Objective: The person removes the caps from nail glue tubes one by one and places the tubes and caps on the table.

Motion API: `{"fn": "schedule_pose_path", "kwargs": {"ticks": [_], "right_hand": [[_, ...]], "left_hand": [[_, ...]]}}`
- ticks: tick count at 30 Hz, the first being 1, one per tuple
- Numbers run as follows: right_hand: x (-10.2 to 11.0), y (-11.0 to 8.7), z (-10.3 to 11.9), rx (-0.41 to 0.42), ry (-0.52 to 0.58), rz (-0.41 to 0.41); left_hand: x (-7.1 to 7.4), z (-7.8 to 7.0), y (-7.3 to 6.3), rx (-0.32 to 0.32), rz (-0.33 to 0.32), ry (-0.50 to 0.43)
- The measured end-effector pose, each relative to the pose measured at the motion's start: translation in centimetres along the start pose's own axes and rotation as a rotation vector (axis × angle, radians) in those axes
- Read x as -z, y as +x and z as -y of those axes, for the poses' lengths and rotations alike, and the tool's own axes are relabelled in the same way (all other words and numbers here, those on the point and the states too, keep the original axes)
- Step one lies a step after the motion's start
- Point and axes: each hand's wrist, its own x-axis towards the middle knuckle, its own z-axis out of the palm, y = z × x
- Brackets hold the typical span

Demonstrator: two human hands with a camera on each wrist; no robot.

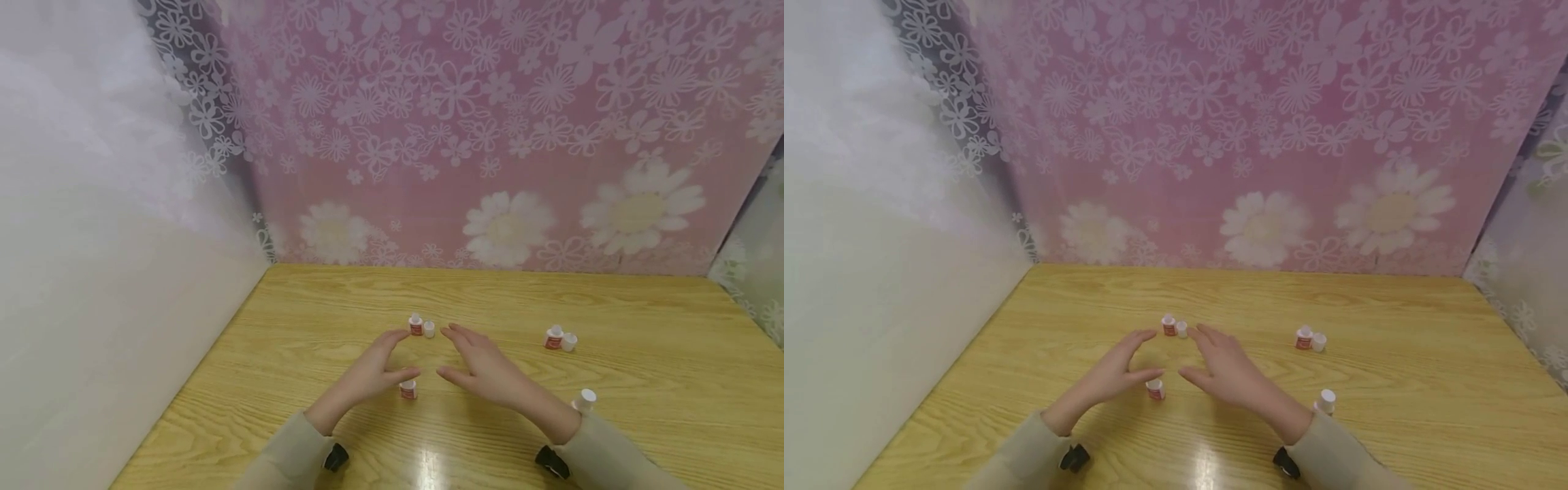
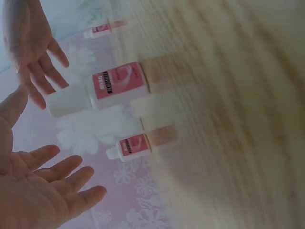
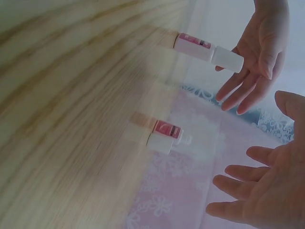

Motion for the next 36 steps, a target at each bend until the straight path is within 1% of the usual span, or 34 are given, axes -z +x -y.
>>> {"fn": "schedule_pose_path", "kwargs": {"ticks": [3,7,12,18,20,22,24,27,29,34,36], "right_hand": [[-0.3,0.5,0.5,0.015,0.034,0.006],[-0.5,0.9,0.9,0.024,0.087,0.018],[-1.0,1.4,1.4,0.028,0.142,0.026],[-1.7,2.1,1.9,0.020,0.197,0.029],[-2.0,2.3,2.1,0.027,0.217,0.025],[-2.3,2.5,2.2,0.041,0.225,0.028],[-2.6,2.7,2.4,0.051,0.232,0.045],[-3.1,3.0,2.5,0.064,0.243,0.071],[-3.4,3.2,2.6,0.071,0.252,0.083],[-3.9,3.4,2.6,0.091,0.284,0.087],[-4.0,3.5,2.6,0.097,0.309,0.096]], "left_hand": [[0.1,0.9,-0.2,-0.001,-0.003,-0.060],[0.2,1.6,-0.5,0.028,0.006,-0.143],[0.1,2.4,-0.7,0.096,0.065,-0.251],[-0.4,3.0,-0.8,0.144,0.119,-0.353],[-0.5,3.1,-0.8,0.152,0.135,-0.371],[-0.7,3.2,-0.8,0.143,0.146,-0.390],[-0.8,3.2,-0.8,0.145,0.153,-0.421],[-1.0,3.2,-0.7,0.149,0.161,-0.493],[-1.1,3.1,-0.7,0.160,0.160,-0.517],[-1.3,2.8,-0.7,0.158,0.158,-0.528],[-1.4,2.7,-0.7,0.159,0.159,-0.551]]}}
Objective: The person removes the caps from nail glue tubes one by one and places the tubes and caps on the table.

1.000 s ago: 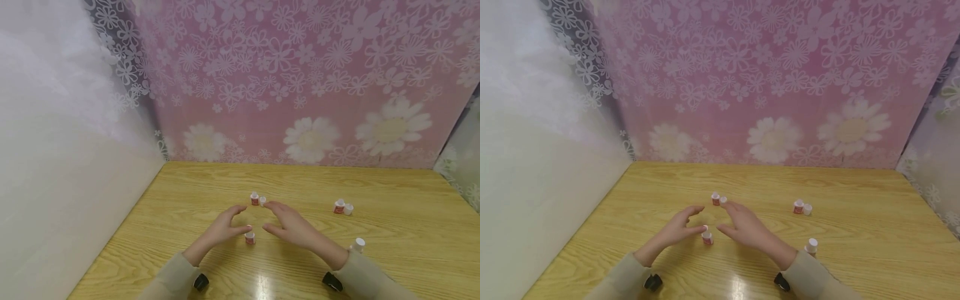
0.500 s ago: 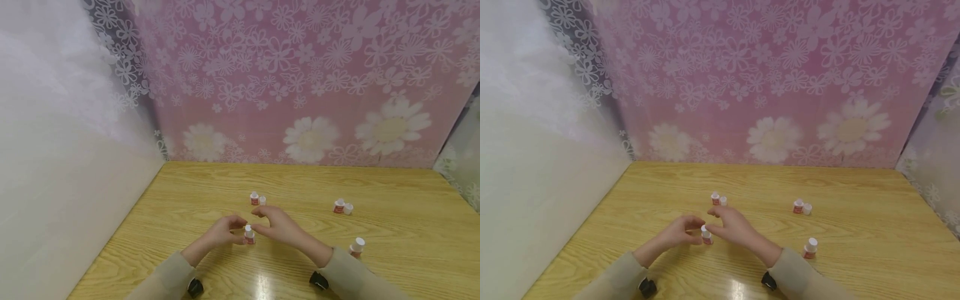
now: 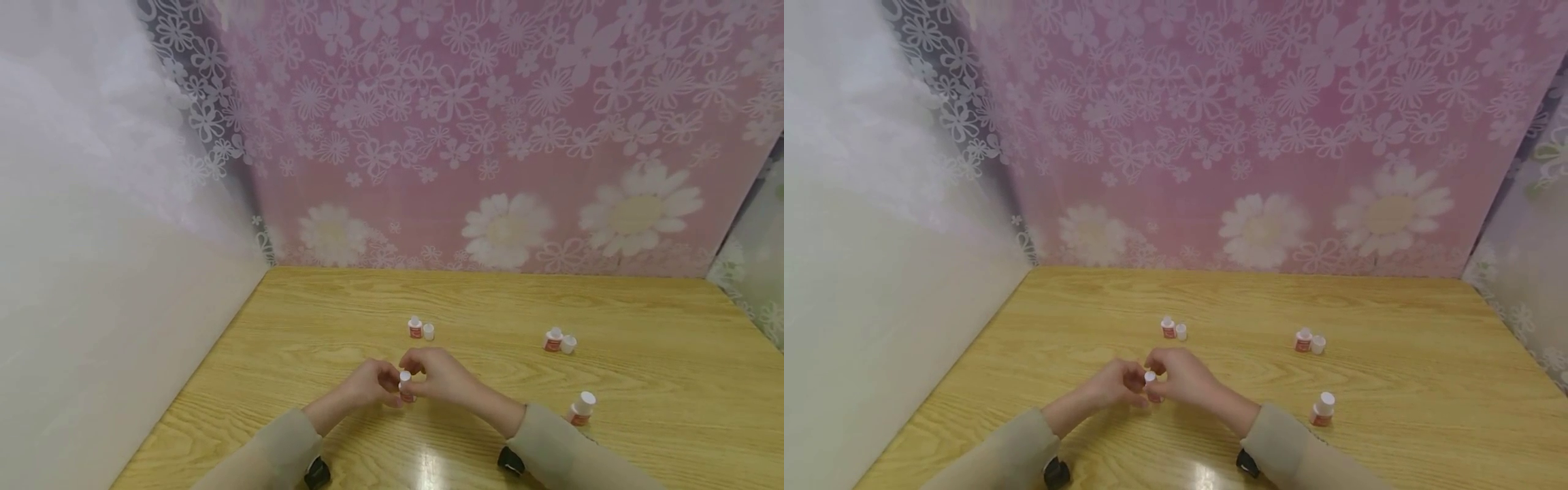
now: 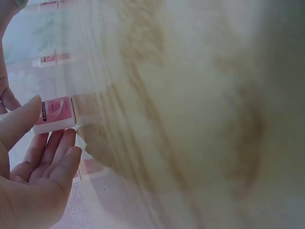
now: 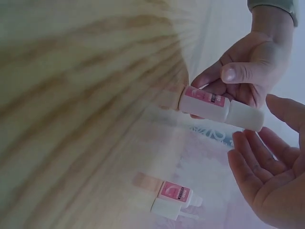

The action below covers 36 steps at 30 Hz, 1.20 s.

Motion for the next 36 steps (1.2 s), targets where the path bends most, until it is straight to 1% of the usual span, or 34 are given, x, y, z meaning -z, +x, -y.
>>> {"fn": "schedule_pose_path", "kwargs": {"ticks": [3,6,13,20,23,27,29,30,34,36], "right_hand": [[0.1,0.0,0.0,0.003,0.044,0.021],[0.1,0.1,0.1,0.008,0.058,0.036],[0.0,0.3,0.2,0.017,0.016,0.019],[-0.2,0.5,0.1,0.009,-0.003,0.013],[-0.2,0.5,0.1,0.010,-0.017,0.008],[-0.3,0.6,0.1,0.011,-0.029,0.002],[-0.3,0.6,0.1,0.010,-0.032,0.001],[-0.3,0.7,0.1,0.011,-0.028,0.000],[-0.3,0.6,0.1,0.021,-0.023,-0.005],[-0.3,0.6,0.1,0.019,-0.010,-0.005]], "left_hand": [[-0.2,-0.1,0.0,0.005,-0.003,-0.018],[-0.3,-0.3,0.1,0.013,-0.017,-0.017],[-0.4,-0.2,0.4,0.038,-0.038,0.029],[-0.6,0.0,0.9,0.041,-0.041,0.081],[-0.6,0.1,1.0,0.038,-0.036,0.088],[-0.6,-1.5,0.3,0.021,-0.025,0.071],[-0.6,-1.7,0.3,0.018,-0.019,0.067],[-0.6,-1.7,0.3,0.018,-0.017,0.068],[-0.6,0.1,1.2,0.022,-0.007,0.054],[-0.6,0.2,1.3,0.026,-0.001,0.046]]}}
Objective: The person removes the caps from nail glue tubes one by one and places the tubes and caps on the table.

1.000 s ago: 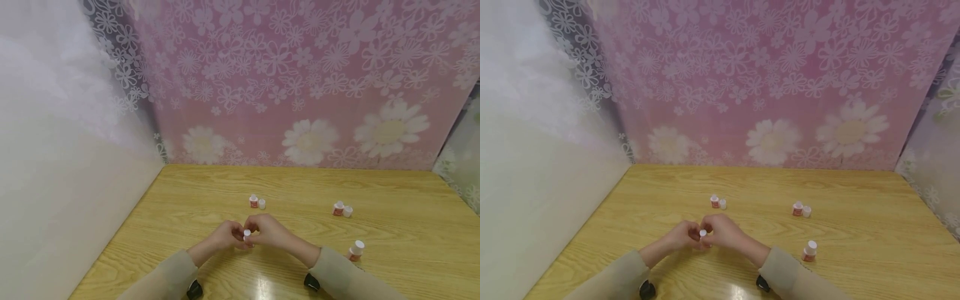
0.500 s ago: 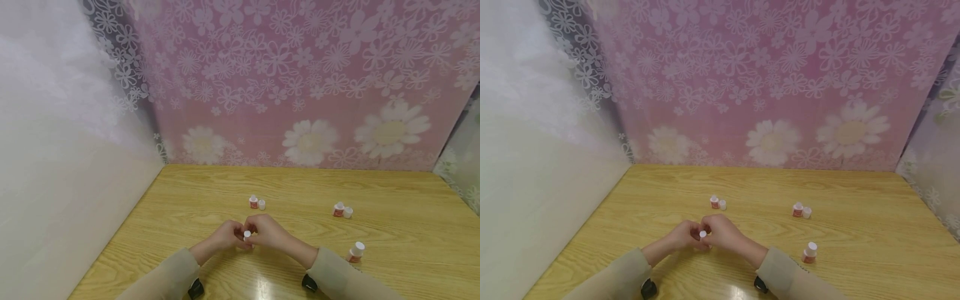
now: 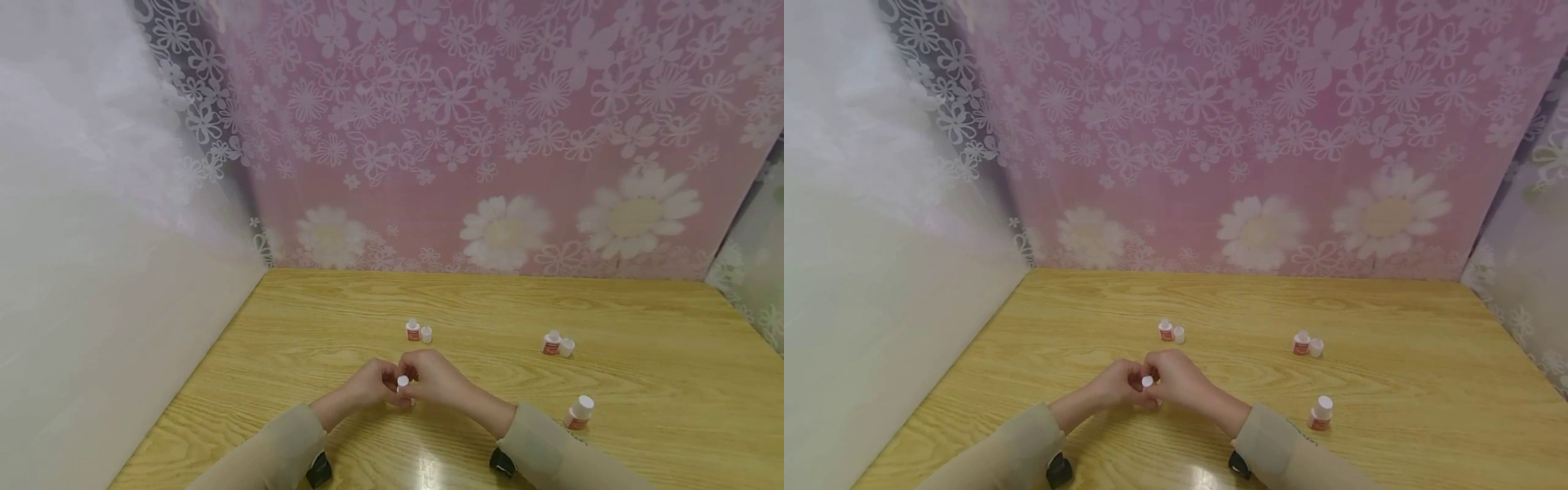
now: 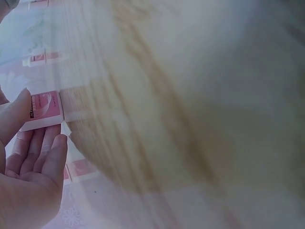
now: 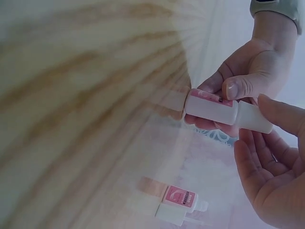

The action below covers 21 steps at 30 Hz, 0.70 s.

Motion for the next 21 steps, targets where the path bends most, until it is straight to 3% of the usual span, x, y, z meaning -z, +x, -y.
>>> {"fn": "schedule_pose_path", "kwargs": {"ticks": [10,21], "right_hand": [[0.02,-0.18,0.07,-0.072,0.044,0.005],[-0.26,0.06,-0.33,-0.080,0.034,-0.007]], "left_hand": [[0.20,0.06,0.11,0.000,0.012,0.031],[0.39,0.47,0.31,0.014,0.003,0.021]]}}
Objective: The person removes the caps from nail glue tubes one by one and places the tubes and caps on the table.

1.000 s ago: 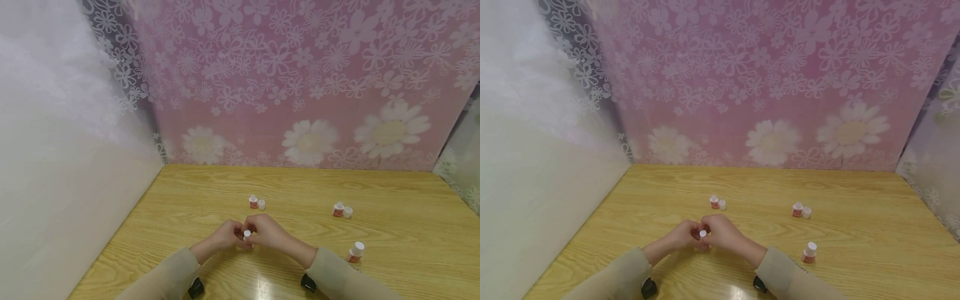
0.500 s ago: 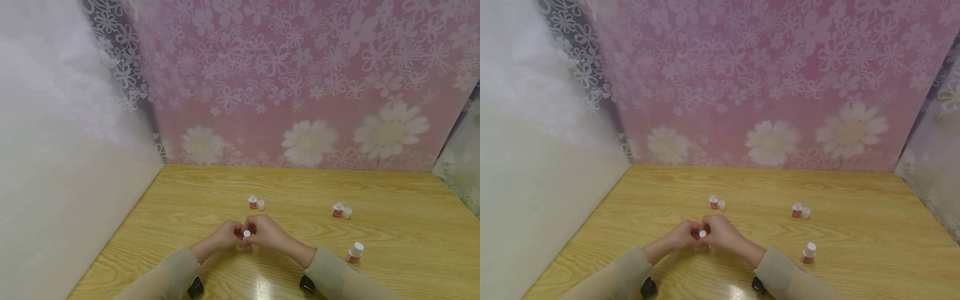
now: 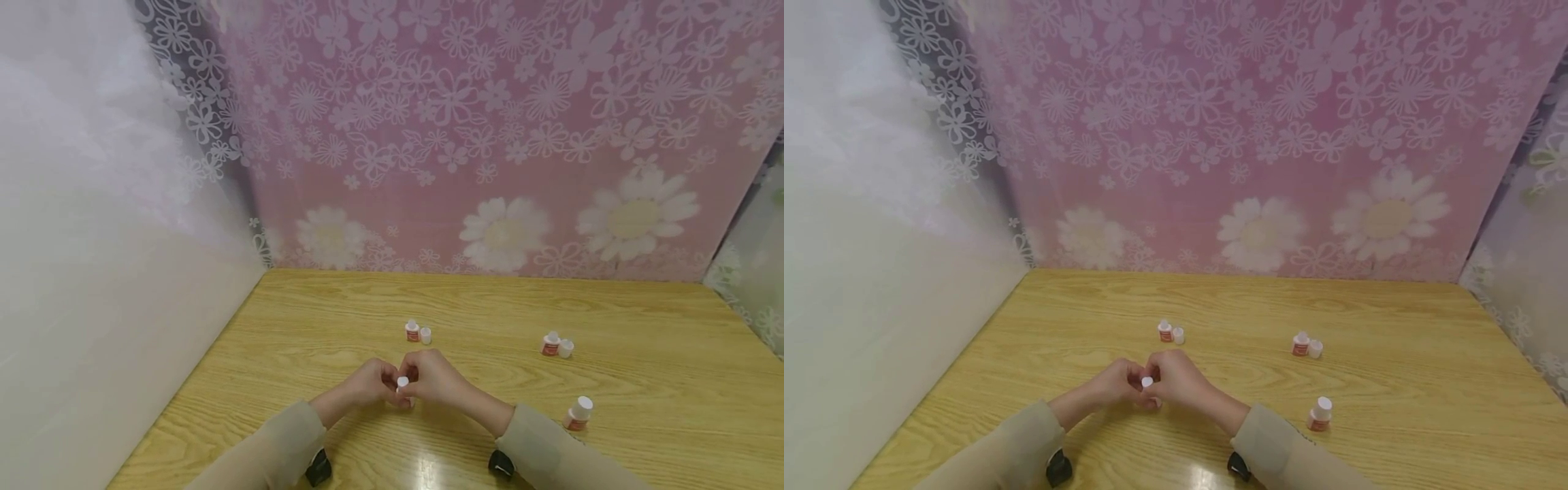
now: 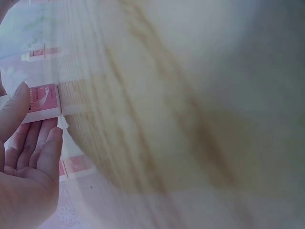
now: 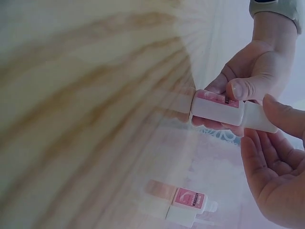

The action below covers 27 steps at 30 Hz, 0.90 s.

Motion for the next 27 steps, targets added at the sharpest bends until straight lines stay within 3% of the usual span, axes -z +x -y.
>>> {"fn": "schedule_pose_path", "kwargs": {"ticks": [16,27], "right_hand": [[0.38,0.31,-0.11,0.022,0.005,0.044],[0.70,0.51,-0.36,0.100,0.052,0.118]], "left_hand": [[-0.08,-0.17,-0.02,-0.029,0.006,-0.049],[-0.09,-0.10,-0.08,-0.046,0.013,-0.069]]}}
